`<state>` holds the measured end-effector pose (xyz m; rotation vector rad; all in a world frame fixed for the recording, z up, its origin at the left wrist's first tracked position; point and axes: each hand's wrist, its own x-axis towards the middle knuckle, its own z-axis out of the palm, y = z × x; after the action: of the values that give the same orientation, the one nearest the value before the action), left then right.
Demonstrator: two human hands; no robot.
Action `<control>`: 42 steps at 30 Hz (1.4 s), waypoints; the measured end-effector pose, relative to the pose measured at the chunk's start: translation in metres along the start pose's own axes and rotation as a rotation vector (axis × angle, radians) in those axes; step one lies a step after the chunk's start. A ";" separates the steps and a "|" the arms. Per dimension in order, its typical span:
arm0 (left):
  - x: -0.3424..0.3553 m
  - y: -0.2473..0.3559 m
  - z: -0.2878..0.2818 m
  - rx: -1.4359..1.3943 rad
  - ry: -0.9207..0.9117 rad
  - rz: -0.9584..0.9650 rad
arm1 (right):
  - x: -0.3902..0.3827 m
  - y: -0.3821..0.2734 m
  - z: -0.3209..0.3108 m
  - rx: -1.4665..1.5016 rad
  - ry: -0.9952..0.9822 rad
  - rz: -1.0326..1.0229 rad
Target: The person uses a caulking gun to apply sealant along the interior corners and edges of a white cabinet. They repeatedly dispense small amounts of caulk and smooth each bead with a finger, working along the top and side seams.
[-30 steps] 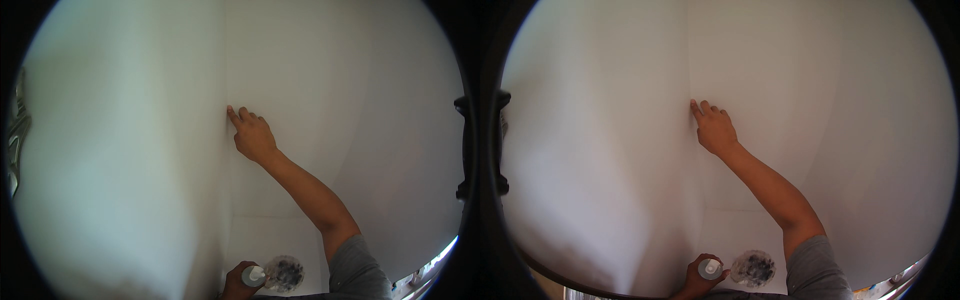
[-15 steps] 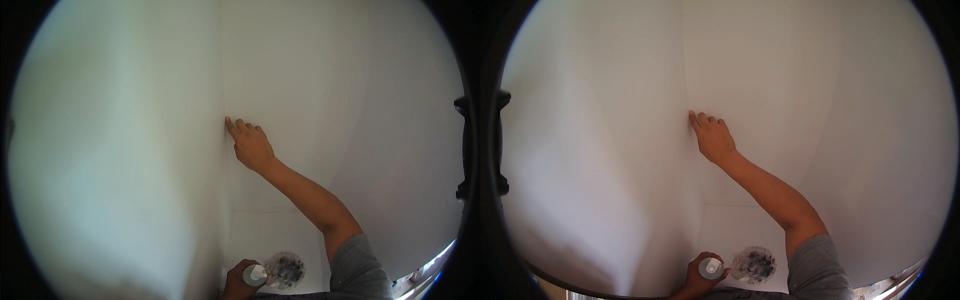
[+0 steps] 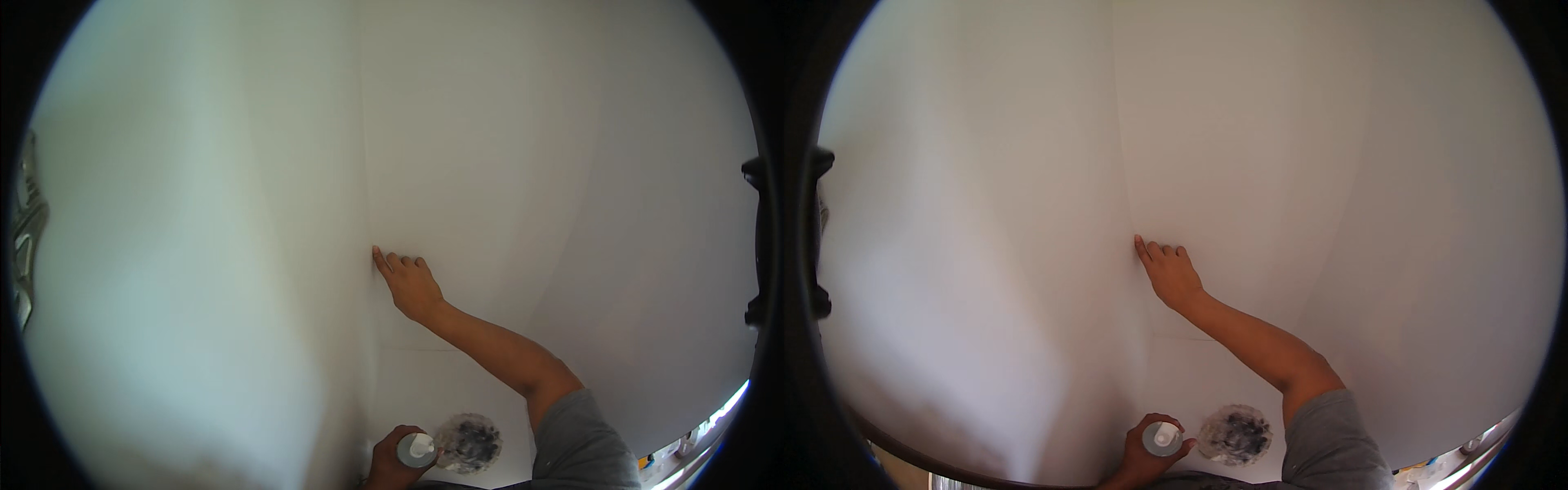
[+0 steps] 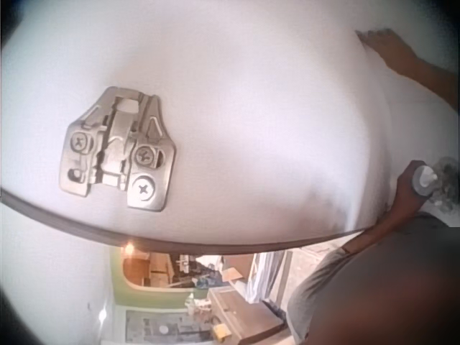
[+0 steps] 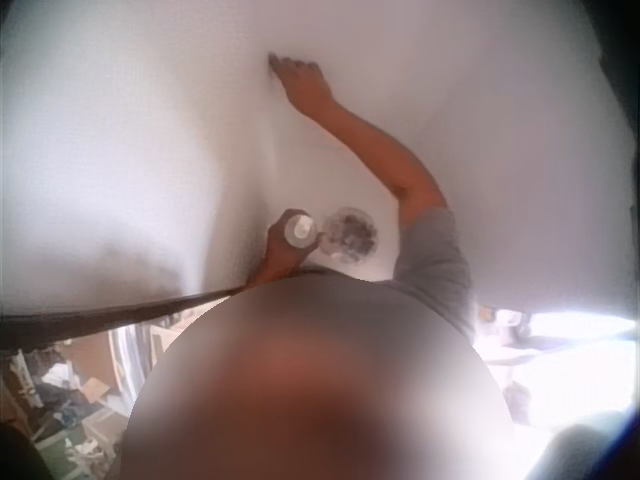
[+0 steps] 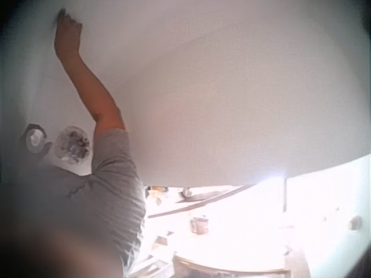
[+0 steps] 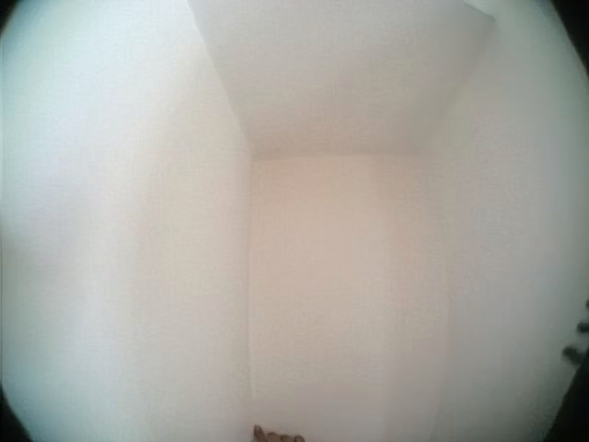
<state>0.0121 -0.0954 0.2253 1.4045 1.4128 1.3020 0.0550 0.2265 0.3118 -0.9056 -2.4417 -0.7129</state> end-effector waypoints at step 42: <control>0.003 -0.074 0.023 -0.201 0.112 0.053 | -0.346 -0.093 0.039 1.538 -0.333 0.962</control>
<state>0.0171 -0.0799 0.1494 1.2588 1.2833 1.5328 0.2209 0.0285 0.0610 -1.1930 -1.5686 1.4876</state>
